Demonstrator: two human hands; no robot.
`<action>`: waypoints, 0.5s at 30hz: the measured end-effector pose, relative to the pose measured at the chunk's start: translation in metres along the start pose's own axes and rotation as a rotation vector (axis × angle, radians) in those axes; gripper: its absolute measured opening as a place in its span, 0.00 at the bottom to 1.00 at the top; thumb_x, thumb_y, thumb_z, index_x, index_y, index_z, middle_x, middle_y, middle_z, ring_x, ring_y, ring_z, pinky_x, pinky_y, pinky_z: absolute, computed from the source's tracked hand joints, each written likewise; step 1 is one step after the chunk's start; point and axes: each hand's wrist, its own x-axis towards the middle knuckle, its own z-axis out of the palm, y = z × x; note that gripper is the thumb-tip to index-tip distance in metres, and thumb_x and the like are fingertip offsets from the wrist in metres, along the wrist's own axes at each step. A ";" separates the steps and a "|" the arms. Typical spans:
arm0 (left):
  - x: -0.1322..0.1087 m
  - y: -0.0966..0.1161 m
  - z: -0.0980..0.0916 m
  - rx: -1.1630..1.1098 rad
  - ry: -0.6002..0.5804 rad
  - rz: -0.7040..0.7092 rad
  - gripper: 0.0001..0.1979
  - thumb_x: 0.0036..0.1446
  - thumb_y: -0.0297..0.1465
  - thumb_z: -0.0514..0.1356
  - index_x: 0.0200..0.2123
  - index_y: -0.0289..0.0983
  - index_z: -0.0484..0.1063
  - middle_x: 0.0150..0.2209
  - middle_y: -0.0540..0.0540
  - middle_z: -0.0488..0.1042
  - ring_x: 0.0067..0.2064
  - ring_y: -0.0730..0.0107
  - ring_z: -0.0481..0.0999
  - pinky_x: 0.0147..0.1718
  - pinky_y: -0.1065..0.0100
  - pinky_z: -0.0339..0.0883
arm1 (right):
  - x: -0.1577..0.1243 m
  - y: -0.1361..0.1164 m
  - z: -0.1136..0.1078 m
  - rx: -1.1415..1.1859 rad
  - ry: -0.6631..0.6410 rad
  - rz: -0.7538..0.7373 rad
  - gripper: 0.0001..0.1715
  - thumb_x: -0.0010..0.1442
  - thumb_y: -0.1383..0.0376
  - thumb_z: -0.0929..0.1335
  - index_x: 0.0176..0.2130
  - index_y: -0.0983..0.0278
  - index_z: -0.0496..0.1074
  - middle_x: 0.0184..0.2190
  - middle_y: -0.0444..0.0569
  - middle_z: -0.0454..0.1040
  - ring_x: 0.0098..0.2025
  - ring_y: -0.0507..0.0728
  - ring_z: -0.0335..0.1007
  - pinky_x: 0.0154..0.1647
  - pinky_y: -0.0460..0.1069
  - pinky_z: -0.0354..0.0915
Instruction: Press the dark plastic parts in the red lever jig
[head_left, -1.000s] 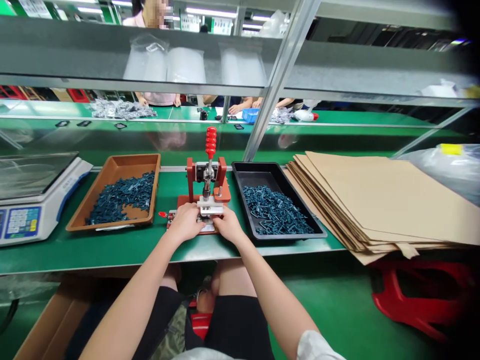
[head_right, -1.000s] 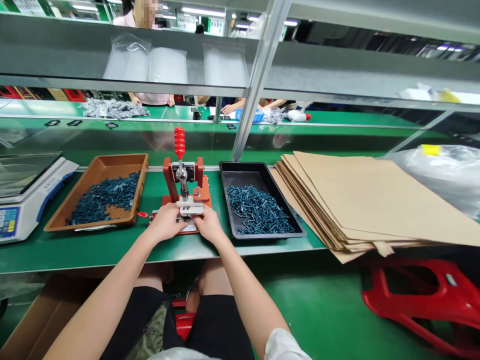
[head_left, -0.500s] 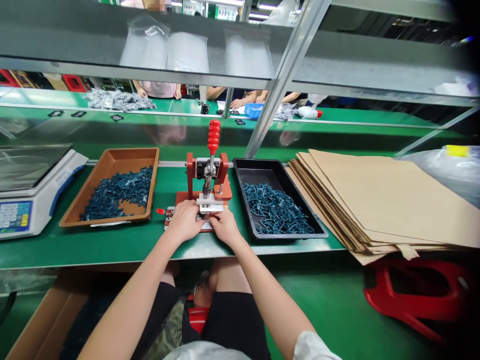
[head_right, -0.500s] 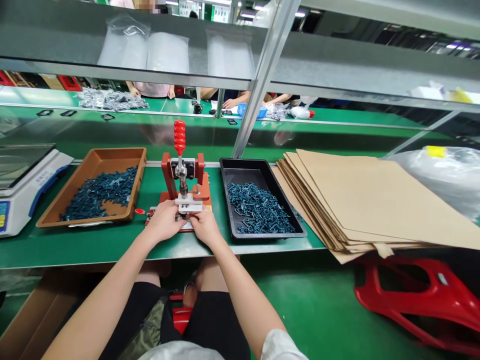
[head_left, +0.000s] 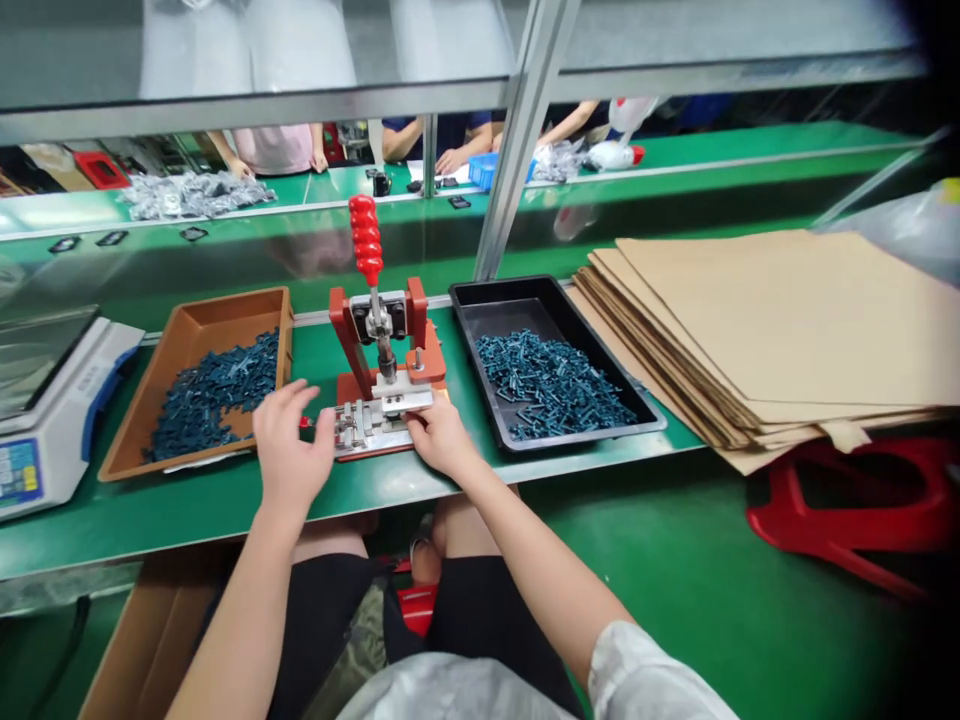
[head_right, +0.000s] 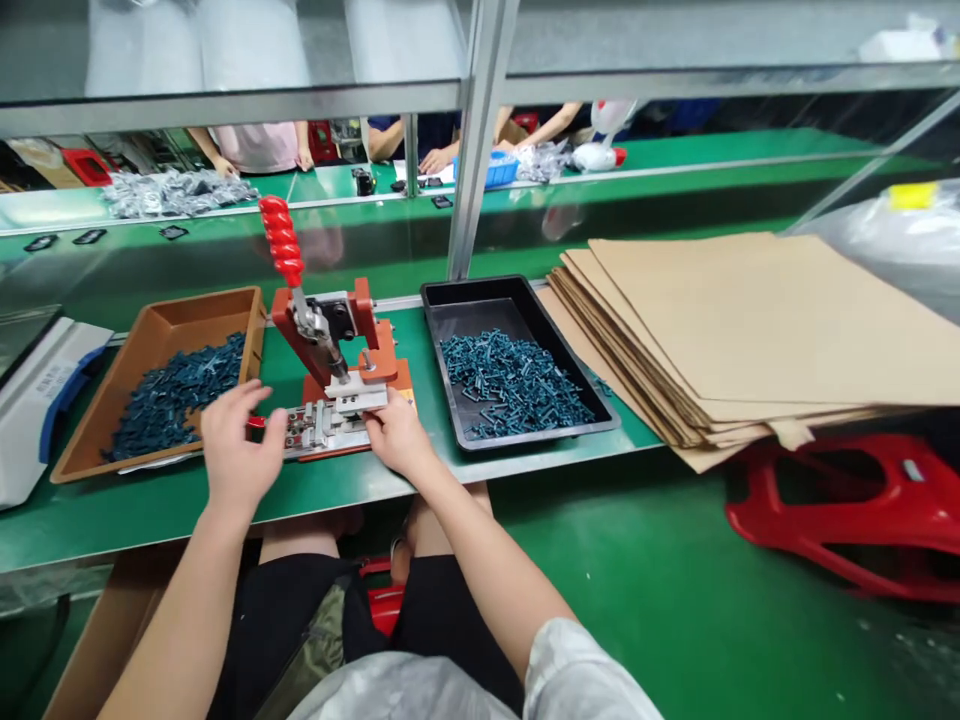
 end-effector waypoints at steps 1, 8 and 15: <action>0.006 -0.005 0.001 -0.063 0.033 -0.069 0.18 0.62 0.39 0.60 0.52 0.37 0.72 0.56 0.37 0.73 0.60 0.53 0.70 0.63 0.49 0.59 | 0.000 0.000 0.000 -0.003 -0.003 0.008 0.15 0.62 0.72 0.65 0.44 0.62 0.79 0.47 0.55 0.76 0.51 0.62 0.72 0.57 0.57 0.69; 0.021 0.022 0.047 -0.269 -0.225 -0.117 0.33 0.68 0.51 0.45 0.66 0.36 0.58 0.63 0.35 0.68 0.64 0.51 0.67 0.63 0.51 0.60 | 0.002 0.004 -0.005 0.081 0.024 0.059 0.14 0.60 0.71 0.66 0.43 0.63 0.79 0.48 0.54 0.77 0.51 0.61 0.73 0.55 0.55 0.69; 0.018 0.022 0.049 -0.355 -0.376 -0.217 0.33 0.68 0.50 0.45 0.69 0.39 0.55 0.65 0.38 0.67 0.65 0.52 0.66 0.65 0.50 0.57 | 0.014 0.018 -0.012 0.212 -0.176 0.360 0.12 0.59 0.69 0.67 0.41 0.64 0.79 0.40 0.49 0.82 0.46 0.60 0.77 0.52 0.54 0.69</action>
